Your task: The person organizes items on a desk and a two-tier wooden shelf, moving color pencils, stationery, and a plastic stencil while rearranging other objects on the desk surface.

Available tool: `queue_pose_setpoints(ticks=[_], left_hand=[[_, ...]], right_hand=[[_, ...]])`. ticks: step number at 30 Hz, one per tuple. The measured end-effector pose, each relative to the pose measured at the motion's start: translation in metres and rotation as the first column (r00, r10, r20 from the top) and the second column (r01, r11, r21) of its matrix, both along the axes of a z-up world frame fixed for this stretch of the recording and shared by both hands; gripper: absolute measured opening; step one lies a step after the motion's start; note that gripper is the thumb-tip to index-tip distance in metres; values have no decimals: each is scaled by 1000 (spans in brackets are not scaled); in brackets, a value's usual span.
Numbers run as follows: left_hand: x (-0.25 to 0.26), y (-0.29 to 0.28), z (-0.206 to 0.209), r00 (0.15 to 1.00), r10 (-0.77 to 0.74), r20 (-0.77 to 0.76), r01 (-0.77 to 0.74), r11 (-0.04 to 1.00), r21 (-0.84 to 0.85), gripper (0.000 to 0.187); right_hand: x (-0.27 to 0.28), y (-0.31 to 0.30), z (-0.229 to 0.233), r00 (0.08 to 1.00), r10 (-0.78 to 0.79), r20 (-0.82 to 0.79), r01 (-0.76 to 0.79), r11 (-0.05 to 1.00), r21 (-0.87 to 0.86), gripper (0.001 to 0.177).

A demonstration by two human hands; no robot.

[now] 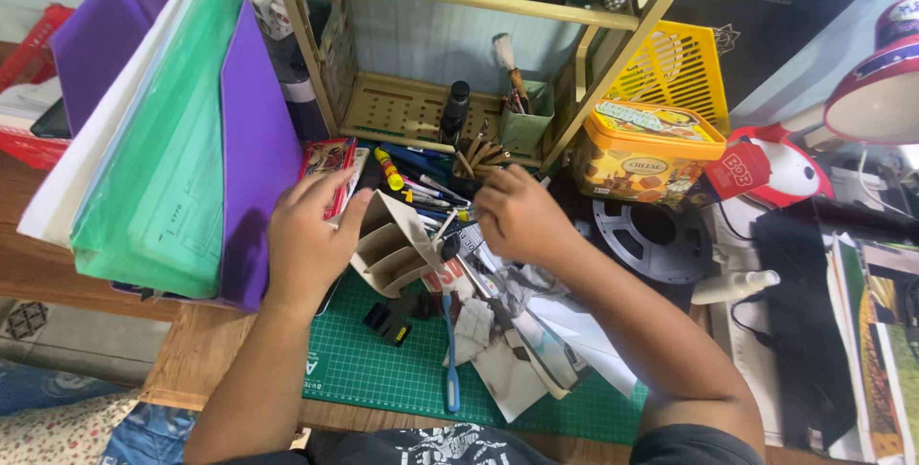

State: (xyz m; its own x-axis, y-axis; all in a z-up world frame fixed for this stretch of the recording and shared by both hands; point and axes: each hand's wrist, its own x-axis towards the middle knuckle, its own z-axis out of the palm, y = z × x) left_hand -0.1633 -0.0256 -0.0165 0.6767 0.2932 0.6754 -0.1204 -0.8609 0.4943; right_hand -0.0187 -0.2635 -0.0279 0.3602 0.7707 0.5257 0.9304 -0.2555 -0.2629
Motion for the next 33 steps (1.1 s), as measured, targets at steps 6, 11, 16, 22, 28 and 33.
queue_pose_setpoints(ticks=[6, 11, 16, 22, 28, 33], left_hand=[[-23, -6, -37, 927, 173, -332, -156, 985, 79, 50], [-13, -10, -50, 928, 126, -350, -145, 989, -26, 33], [-4, -19, -60, 957, -60, -284, -16, 966, -260, 27], [-8, -17, -87, 986, -168, -20, 149, 916, -372, 28], [7, 22, -109, 926, -332, 177, 291, 334, -897, 50], [15, 55, -117, 986, 86, -145, -113, 976, -186, 28]], right_hand=[[-42, 4, -15, 994, 81, -78, -92, 985, -148, 25], [-67, 5, -30, 979, 55, -197, -105, 962, -252, 27], [-69, -19, -30, 956, 108, -273, -189, 937, -294, 27], [-70, -35, -15, 946, 104, -308, -169, 966, -194, 21], [-54, -25, -17, 967, 52, -248, -77, 993, -89, 11], [-43, -18, -11, 977, 50, -207, -49, 999, 12, 10]])
